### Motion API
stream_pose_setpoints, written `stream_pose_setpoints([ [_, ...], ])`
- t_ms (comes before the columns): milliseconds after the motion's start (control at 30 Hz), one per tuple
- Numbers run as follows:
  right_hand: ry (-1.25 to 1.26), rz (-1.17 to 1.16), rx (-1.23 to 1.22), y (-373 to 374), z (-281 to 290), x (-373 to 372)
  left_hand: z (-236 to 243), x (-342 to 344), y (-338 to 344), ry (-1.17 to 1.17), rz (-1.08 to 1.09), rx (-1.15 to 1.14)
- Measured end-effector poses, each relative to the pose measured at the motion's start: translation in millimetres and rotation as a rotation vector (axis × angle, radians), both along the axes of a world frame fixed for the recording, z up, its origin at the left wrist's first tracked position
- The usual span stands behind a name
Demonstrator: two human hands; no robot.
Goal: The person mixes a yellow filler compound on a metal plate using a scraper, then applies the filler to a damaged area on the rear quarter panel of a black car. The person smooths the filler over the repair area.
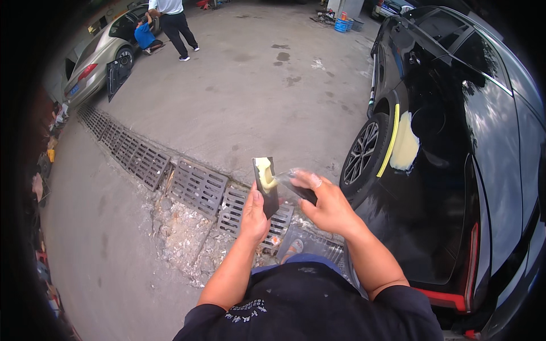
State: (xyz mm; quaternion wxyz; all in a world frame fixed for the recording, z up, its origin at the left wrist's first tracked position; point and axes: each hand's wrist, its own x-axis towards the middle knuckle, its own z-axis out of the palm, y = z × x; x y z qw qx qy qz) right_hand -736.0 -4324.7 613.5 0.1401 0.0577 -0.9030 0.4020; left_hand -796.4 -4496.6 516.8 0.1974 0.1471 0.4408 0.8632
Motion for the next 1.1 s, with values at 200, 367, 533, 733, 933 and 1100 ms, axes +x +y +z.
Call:
stream_pose_setpoints([
  [200, 0.064, 0.033, 0.054, 43.6, 8.2, -51.7, 16.8, -60.1, 64.4, -0.003, -0.009, 0.061],
  [367, 0.156, 0.240, 0.106, 112.5, 49.4, -97.8, 10.1, -127.7, 72.1, -0.403, -0.789, 0.466],
  [533, 0.115, 0.227, 0.060, 157.1, 14.3, -185.0, -24.2, -221.3, 109.1, -0.486, -1.022, 0.538],
  [733, 0.077, -0.168, -0.561, 214.8, -29.2, -298.2, -17.5, -383.5, 160.4, -0.301, -0.921, 0.492],
  [933, -0.216, -0.262, -1.167, 203.0, -41.4, -404.0, 25.1, -511.9, 215.1, -0.005, -0.570, 0.238],
  [1100, -0.122, -0.336, -1.397, 212.0, -23.0, -486.9, 11.7, -573.3, 256.1, 0.230, -0.533, 0.018],
])
